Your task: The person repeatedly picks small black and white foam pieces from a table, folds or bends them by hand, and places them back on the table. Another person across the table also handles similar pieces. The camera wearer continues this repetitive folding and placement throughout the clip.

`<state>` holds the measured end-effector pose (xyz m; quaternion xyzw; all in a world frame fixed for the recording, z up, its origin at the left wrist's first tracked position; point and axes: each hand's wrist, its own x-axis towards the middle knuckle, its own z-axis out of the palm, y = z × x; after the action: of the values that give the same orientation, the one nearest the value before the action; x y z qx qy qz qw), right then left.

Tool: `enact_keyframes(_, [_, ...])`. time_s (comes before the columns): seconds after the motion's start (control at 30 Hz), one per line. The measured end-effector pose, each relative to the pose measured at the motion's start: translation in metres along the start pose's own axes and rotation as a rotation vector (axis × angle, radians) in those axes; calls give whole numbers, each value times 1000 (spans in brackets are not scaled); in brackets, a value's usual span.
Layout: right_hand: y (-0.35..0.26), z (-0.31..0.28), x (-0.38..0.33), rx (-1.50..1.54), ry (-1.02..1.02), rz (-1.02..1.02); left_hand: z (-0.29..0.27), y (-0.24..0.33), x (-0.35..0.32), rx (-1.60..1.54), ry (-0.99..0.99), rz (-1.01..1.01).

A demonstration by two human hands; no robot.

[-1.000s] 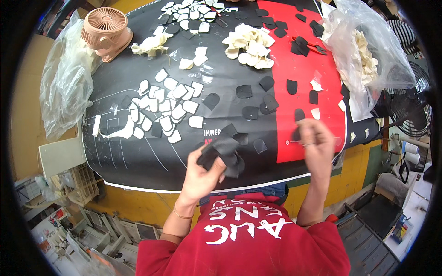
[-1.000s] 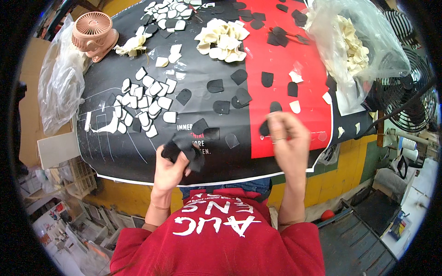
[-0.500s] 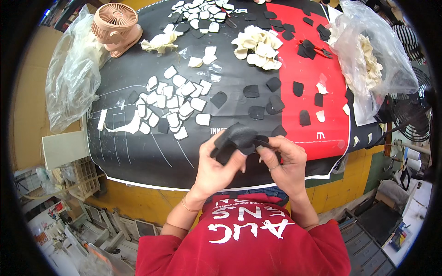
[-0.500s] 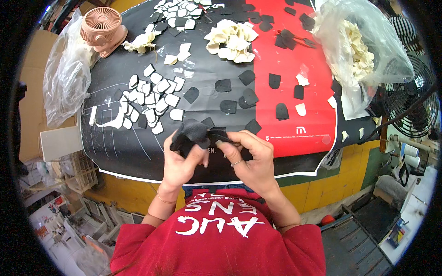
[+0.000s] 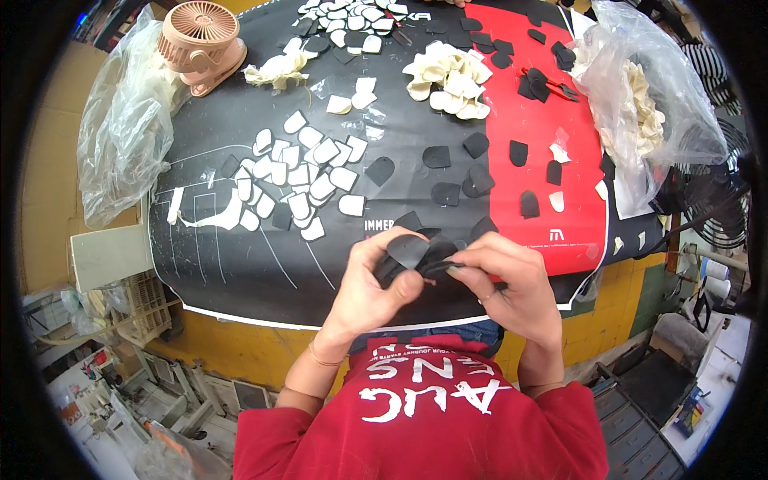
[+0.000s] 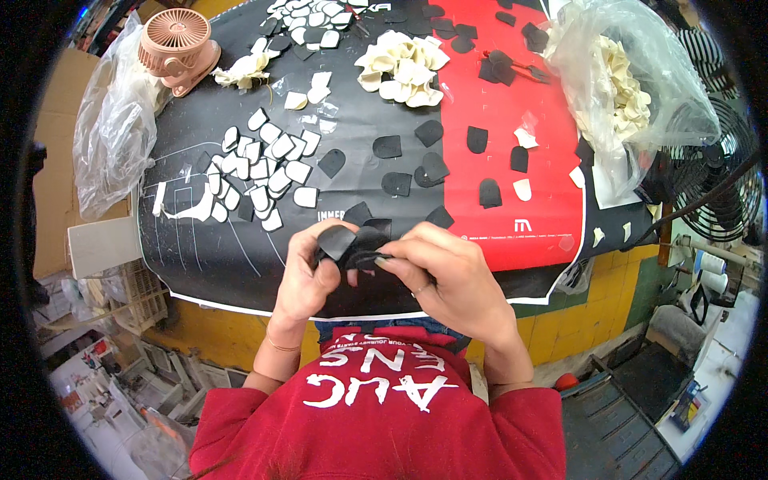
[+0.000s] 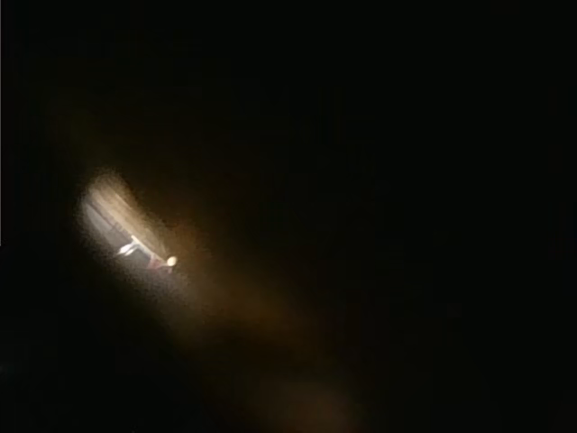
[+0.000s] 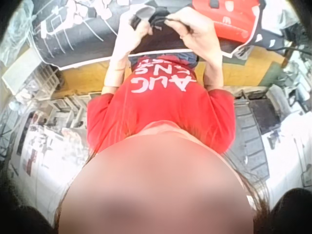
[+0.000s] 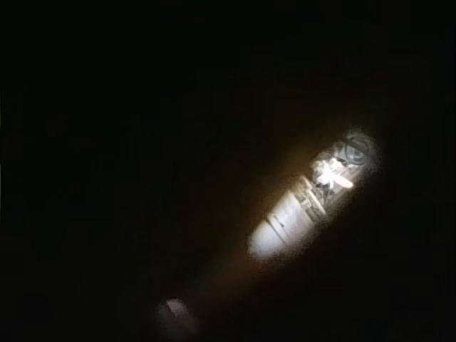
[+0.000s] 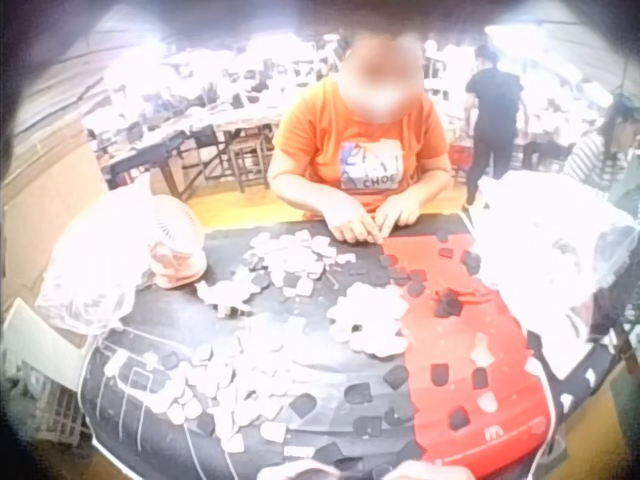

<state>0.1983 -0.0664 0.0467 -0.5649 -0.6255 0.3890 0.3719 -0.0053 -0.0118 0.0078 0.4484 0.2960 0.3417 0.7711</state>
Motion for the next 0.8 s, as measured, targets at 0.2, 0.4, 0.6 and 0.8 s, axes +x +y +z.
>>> enact_keyframes(0.2, [5, 8, 12, -454, 11, -234, 7, 10, 3, 361, 225, -170])
enact_keyframes(0.4, [4, 8, 15, -836, -38, -772, 3, 6, 6, 290, 300, -162])
enact_keyframes(0.6, [-5, -18, 24, -691, 179, -933, -44, 23, 11, 36, 803, 173])
enact_keyframes(0.8, [61, -11, 99, -339, 326, -574, -42, 10, 0, -32, 584, 99])
